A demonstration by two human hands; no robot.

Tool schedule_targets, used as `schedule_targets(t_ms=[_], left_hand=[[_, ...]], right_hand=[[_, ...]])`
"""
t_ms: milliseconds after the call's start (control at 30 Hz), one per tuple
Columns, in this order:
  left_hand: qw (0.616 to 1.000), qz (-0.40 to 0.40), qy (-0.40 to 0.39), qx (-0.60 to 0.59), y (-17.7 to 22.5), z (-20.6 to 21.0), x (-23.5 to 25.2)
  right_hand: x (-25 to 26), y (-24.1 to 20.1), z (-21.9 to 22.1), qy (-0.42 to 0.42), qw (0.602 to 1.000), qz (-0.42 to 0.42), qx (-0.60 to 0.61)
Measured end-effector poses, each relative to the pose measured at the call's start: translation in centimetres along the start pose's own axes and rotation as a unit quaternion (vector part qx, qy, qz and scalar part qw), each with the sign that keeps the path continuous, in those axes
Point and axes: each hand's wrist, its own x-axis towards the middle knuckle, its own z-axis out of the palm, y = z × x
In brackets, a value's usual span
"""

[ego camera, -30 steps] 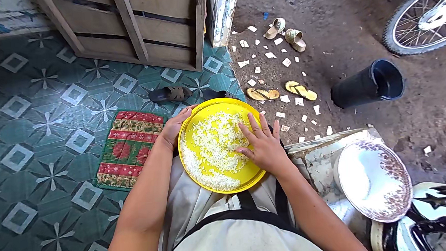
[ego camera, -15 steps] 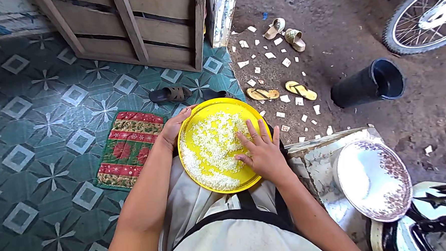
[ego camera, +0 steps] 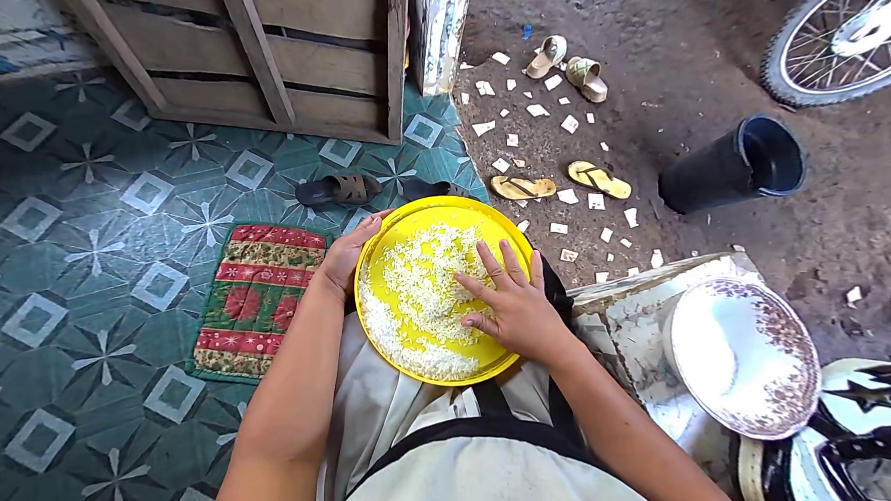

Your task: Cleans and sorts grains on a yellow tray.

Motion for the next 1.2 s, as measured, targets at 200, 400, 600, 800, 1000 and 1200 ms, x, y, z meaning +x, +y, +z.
schedule_targets(t_ms=[200,400,600,800,1000,1200], left_hand=[[1.000,-0.004,0.014,-0.001,0.2,0.4,-0.2],[1.000,-0.015,0.024,0.000,0.4,0.7,-0.3],[1.000,-0.011,0.018,0.004,0.5,0.7,-0.3],[1.000,-0.010,0.015,-0.005,0.3,0.4,-0.2],[1.000,-0.007,0.016,0.003,0.4,0.4,-0.2],[0.999,-0.017,0.035,0.008,0.9,1.2,-0.3]], right_hand=[[1.0,0.4,0.6,-0.027,0.999,0.016,-0.017],[1.2,-0.1,0.2,-0.026,0.999,0.020,0.035],[2.3,0.6,0.4,-0.040,0.998,0.045,-0.014],[2.3,0.0,0.7,-0.034,0.999,0.035,-0.016],[2.4,-0.9,1.0,-0.001,1.000,0.009,-0.022],[2.9,-2.3,1.4,-0.018,1.000,-0.016,-0.020]])
